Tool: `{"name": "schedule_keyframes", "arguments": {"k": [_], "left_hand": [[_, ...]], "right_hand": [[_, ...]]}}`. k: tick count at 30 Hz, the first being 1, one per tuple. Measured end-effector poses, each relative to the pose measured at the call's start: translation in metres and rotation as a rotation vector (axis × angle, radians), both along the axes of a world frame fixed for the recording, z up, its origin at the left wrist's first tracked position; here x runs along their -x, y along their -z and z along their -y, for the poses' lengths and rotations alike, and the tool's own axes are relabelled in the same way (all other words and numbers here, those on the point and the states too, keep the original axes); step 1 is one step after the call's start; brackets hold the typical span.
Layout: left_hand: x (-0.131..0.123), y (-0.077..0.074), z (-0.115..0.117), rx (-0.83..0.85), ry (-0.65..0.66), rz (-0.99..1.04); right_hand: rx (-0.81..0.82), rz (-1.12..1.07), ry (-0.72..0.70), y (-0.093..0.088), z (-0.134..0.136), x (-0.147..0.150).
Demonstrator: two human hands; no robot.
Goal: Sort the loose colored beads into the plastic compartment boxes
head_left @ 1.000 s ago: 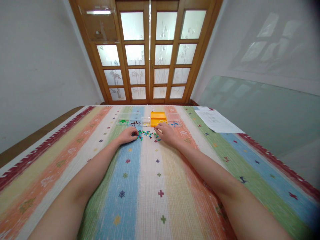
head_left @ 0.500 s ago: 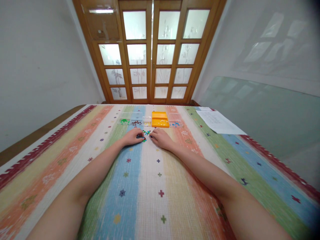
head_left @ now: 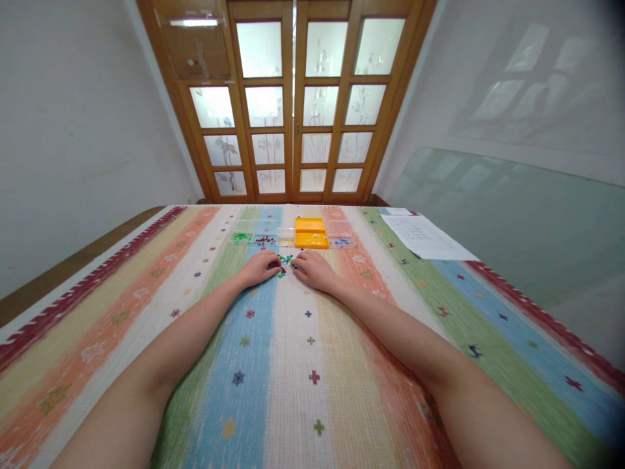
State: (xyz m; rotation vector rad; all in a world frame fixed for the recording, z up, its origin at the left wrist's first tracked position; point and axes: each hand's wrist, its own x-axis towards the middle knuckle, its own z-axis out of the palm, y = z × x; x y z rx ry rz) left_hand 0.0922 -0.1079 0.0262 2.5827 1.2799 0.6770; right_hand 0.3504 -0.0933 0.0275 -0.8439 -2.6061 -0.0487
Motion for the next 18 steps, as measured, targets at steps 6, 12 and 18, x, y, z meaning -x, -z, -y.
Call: {"name": "schedule_keyframes", "arguments": {"k": [6,12,18], "left_hand": [[0.0031,0.004,-0.0031,-0.016,-0.019,-0.001],[0.0052,0.0064,-0.0045,-0.029,-0.029,0.001],[0.0062,0.0055,-0.004,-0.033,-0.056,-0.007]], "right_hand": [[0.038,0.015,-0.043,0.0007,-0.0011,0.0003],[0.026,0.01,0.019,-0.0009,0.0016,0.0015],[0.044,0.013,-0.05,-0.0014,0.0012,0.002]]}}
